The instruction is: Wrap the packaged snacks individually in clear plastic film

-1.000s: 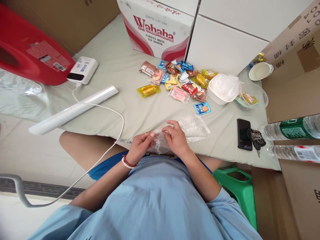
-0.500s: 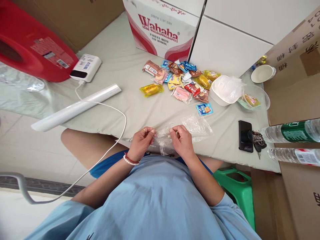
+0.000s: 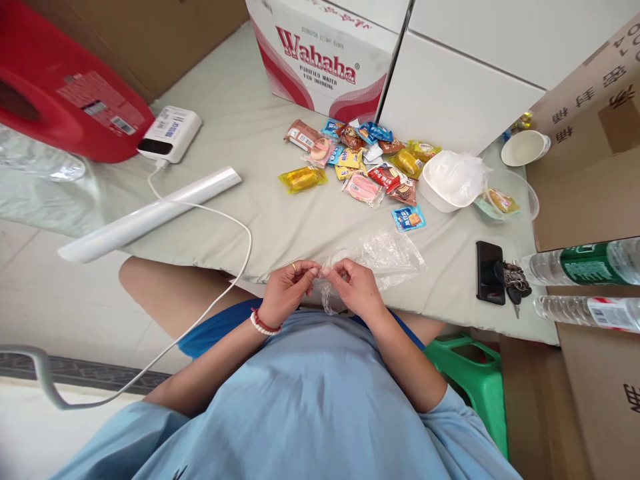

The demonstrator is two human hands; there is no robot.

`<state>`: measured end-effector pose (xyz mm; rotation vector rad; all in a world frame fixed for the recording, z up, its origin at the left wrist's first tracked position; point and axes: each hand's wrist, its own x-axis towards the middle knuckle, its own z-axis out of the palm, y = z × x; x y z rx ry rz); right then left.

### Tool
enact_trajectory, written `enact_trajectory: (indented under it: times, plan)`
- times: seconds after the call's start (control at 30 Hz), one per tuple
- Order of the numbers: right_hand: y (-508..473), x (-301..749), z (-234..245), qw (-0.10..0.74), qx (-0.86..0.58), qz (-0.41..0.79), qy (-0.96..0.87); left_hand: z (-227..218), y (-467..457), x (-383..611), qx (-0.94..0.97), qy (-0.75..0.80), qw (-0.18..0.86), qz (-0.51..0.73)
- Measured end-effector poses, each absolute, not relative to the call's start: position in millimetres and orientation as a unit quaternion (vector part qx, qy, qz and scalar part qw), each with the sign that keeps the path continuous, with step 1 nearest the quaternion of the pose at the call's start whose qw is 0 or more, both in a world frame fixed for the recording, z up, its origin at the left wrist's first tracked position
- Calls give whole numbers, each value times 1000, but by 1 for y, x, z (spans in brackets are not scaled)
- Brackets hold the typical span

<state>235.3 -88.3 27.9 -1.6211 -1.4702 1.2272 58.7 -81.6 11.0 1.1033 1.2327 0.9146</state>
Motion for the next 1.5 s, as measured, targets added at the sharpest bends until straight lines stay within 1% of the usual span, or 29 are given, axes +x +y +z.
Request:
enact_trajectory:
  times: [0.1, 0.2, 0.37, 0.47, 0.53, 0.63, 0.7, 0.8, 0.87, 0.93, 1.0, 1.07, 1.17, 1.27, 1.3, 1.43, 1.5]
  plan:
    - [-87, 232, 29, 322, -600, 486, -548, 12, -81, 59, 478, 532, 567, 409]
    - [-85, 235, 33, 360, -593, 482, -535, 11, -74, 52, 439, 555, 546, 448]
    - [-90, 256, 42, 412, -598, 427, -539, 9, -60, 29, 383, 578, 495, 523]
    - [-102, 274, 41, 414, -582, 403, -572, 9, -65, 10, 370, 591, 474, 537]
    - [-113, 286, 39, 388, -570, 398, -605, 11, -74, -3, 400, 603, 485, 491]
    - [-127, 299, 35, 332, -547, 399, -657, 21, -88, -20, 496, 608, 487, 384]
    - [-133, 302, 33, 316, -532, 396, -678, 33, -89, -22, 564, 599, 445, 355]
    - [-133, 301, 32, 316, -514, 384, -700, 48, -77, -4, 660, 561, 375, 330]
    - [-132, 299, 35, 318, -500, 373, -714, 49, -64, 18, 715, 528, 359, 286]
    - [-132, 299, 39, 324, -488, 360, -726, 45, -51, 40, 743, 506, 377, 222]
    - [-134, 303, 43, 331, -484, 350, -731, 37, -43, 57, 746, 484, 429, 159]
    - [-138, 312, 47, 318, -489, 360, -729, 32, -40, 65, 727, 474, 481, 127]
    - [-139, 325, 51, 309, -520, 386, -696, 31, -45, 69, 692, 489, 506, 160]
    - [-128, 323, 53, 351, -559, 386, -644, 37, -56, 73, 685, 484, 497, 223]
    - [-122, 317, 54, 353, -564, 393, -635, 40, -60, 75, 690, 473, 493, 240]
    - [-97, 282, 55, 297, -550, 477, -618, 48, -68, 79, 703, 443, 458, 317]
    - [-87, 269, 55, 309, -546, 500, -597, 51, -66, 74, 689, 454, 444, 350]
